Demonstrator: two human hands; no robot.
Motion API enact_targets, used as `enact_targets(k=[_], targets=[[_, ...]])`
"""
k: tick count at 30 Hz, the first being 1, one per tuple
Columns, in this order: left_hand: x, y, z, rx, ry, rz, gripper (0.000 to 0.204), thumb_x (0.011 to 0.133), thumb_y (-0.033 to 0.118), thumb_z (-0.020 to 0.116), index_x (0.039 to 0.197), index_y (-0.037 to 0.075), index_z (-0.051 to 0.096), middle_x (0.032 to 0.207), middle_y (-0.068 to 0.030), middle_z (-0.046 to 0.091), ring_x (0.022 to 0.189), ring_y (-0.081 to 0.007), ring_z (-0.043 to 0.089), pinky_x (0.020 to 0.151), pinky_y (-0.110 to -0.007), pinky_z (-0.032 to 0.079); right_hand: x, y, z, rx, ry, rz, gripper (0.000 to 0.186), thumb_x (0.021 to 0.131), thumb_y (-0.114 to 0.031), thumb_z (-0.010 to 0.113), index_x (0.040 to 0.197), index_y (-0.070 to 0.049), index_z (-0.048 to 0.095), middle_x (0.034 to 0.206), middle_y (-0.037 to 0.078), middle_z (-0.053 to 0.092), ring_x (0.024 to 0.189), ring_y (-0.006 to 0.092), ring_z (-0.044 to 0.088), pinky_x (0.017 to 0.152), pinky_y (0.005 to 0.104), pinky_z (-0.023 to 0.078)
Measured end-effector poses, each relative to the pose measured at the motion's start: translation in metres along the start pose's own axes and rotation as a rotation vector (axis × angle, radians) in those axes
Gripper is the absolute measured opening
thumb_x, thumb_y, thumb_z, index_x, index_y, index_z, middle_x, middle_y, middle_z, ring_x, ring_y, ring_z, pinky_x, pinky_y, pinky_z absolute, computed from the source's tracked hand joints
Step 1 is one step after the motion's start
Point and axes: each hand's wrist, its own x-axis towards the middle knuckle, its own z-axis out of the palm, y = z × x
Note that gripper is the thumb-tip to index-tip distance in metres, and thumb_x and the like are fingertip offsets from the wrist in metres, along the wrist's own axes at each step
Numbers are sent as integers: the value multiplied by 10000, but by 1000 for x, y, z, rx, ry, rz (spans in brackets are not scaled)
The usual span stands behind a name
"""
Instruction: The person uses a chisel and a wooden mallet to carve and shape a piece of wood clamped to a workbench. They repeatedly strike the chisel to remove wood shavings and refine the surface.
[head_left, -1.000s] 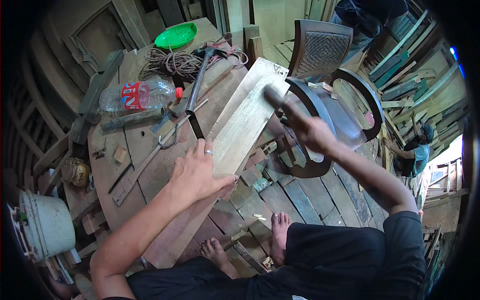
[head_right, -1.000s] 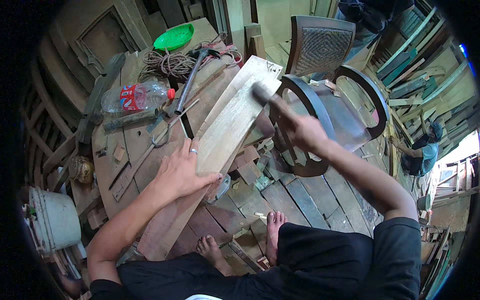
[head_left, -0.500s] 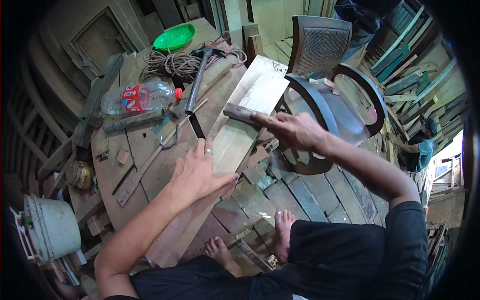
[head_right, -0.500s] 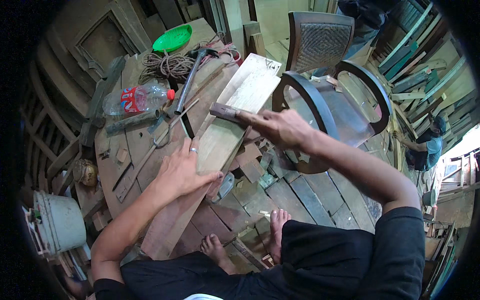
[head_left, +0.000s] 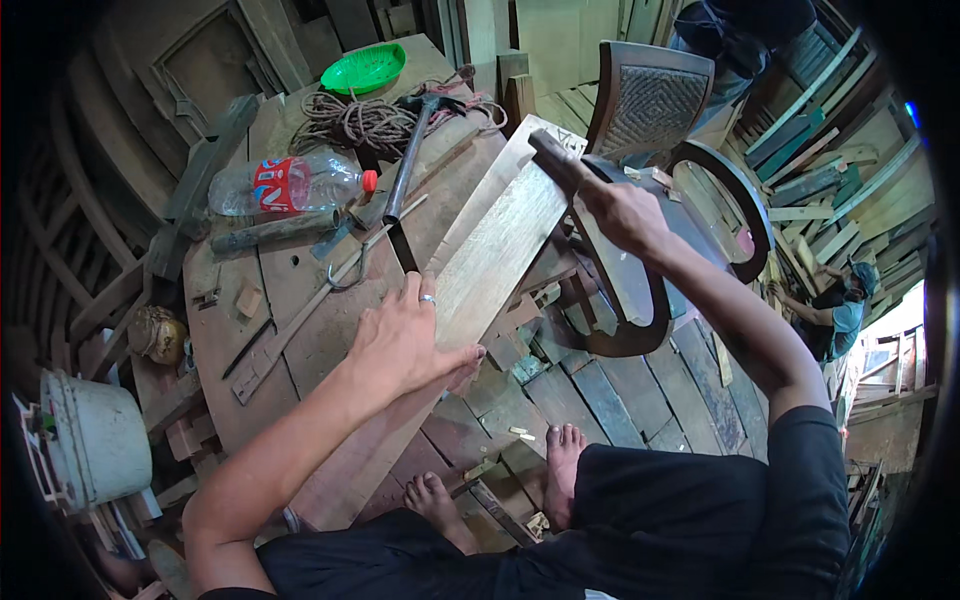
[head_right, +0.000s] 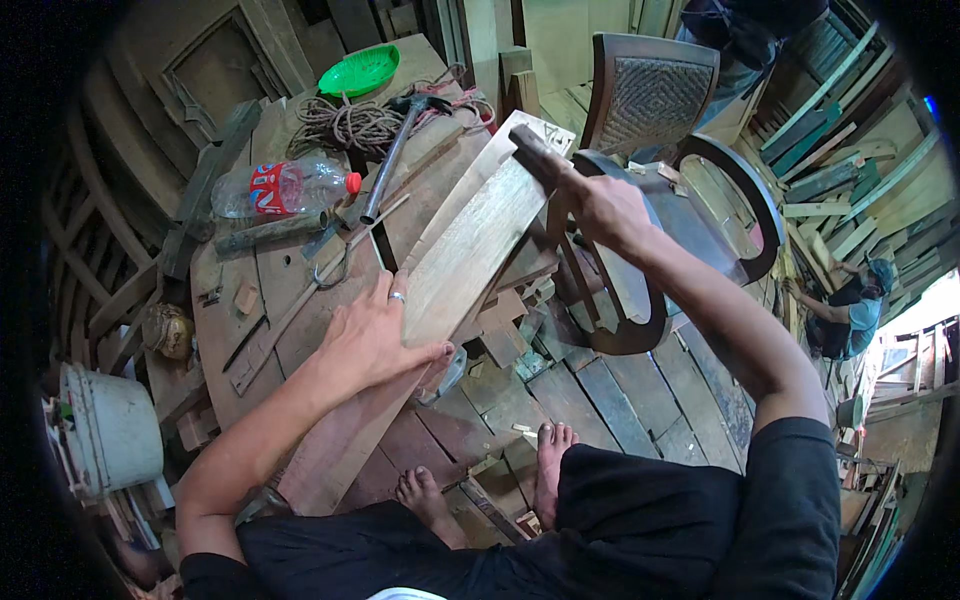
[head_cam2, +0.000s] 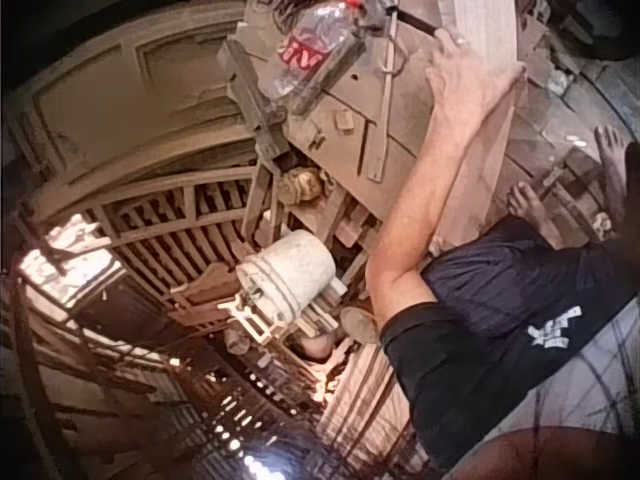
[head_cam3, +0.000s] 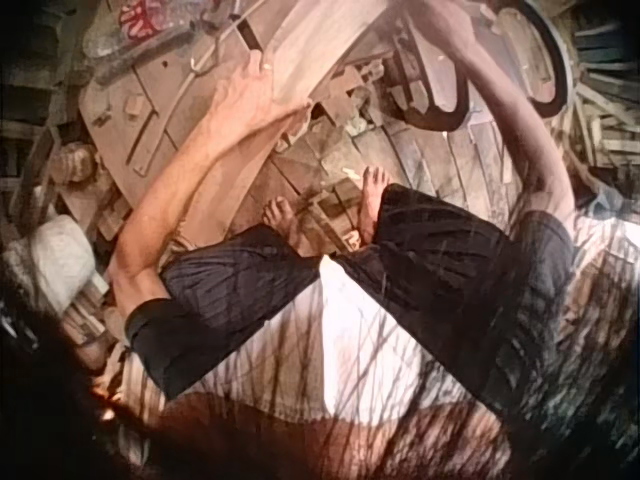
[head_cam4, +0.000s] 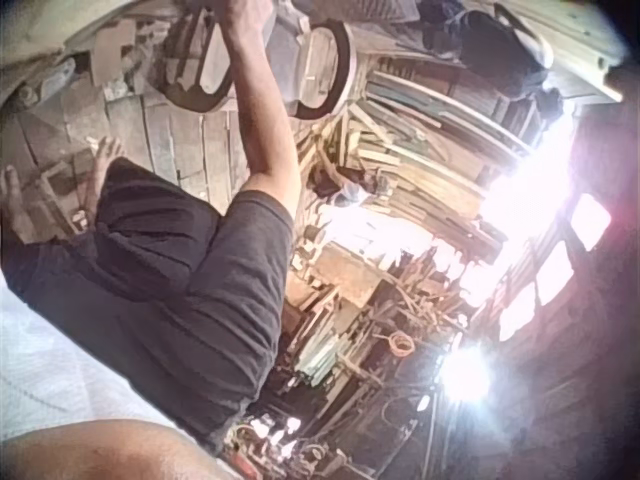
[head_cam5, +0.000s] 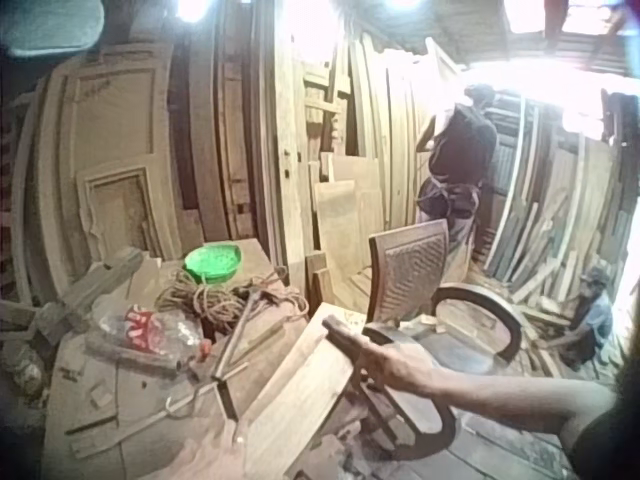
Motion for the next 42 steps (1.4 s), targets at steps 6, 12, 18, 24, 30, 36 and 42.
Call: enact_targets(k=[6, 12, 18, 24, 30, 36, 42], targets=[[-3, -6, 4, 23, 1, -8, 1106, 806, 744, 703, 1424, -131, 427, 1303, -266, 510, 1184, -470, 612, 934, -580, 541, -27, -32, 15, 42, -200, -622, 643, 930, -87, 586, 1534, -290, 495, 887, 159, 731, 699, 392, 697, 598, 484, 550], [1, -1, 3, 27, 36, 14, 1107, 803, 720, 718, 1411, -161, 436, 1293, -250, 522, 1187, -444, 615, 910, -562, 559, 0, 16, 33, 1, -3, -294, 330, 937, -154, 618, 1257, -205, 680, 909, 177, 720, 753, 396, 700, 622, 493, 546], [-1, 0, 2, 43, 38, 19, 1096, 801, 694, 736, 1384, -189, 450, 1272, -243, 527, 1187, -417, 616, 883, -547, 575, -17, 5, 15, 46, -51, -495, 567, 930, -168, 639, 1472, -319, 567, 878, 139, 740, 734, 373, 709, 632, 472, 566], [1, 0, 2, 12, -26, -19, 1151, 797, 755, 701, 1485, -111, 379, 1335, -275, 503, 1220, -466, 595, 972, -575, 526, -15, -11, 40, 184, -160, -394, 462, 945, -213, 645, 1401, -290, 634, 881, 190, 722, 781, 402, 704, 661, 501, 553], [1, 1, 2, 13, -13, -26, 1156, 792, 752, 706, 1491, -108, 376, 1350, -271, 500, 1242, -454, 586, 988, -571, 520, 6, 19, 22, 10, 127, -408, 576, 937, -211, 621, 1488, -347, 522, 810, 112, 726, 647, 365, 693, 539, 490, 523], [0, -6, 3, 4, -14, -28, 1128, 791, 748, 711, 1450, -119, 415, 1350, -274, 500, 1231, -459, 591, 985, -567, 521, -34, -31, 52, 253, 38, -542, 591, 959, -171, 588, 1505, -376, 492, 775, 135, 700, 619, 349, 675, 521, 479, 517], [1, -1, 3, 7, 21, 4, 1098, 796, 720, 726, 1407, -144, 435, 1304, -256, 516, 1201, -444, 604, 937, -559, 545, 7, 21, 6, -94, -28, -113, 405, 950, -226, 610, 1345, -313, 613, 815, 117, 736, 686, 336, 722, 567, 464, 559]])
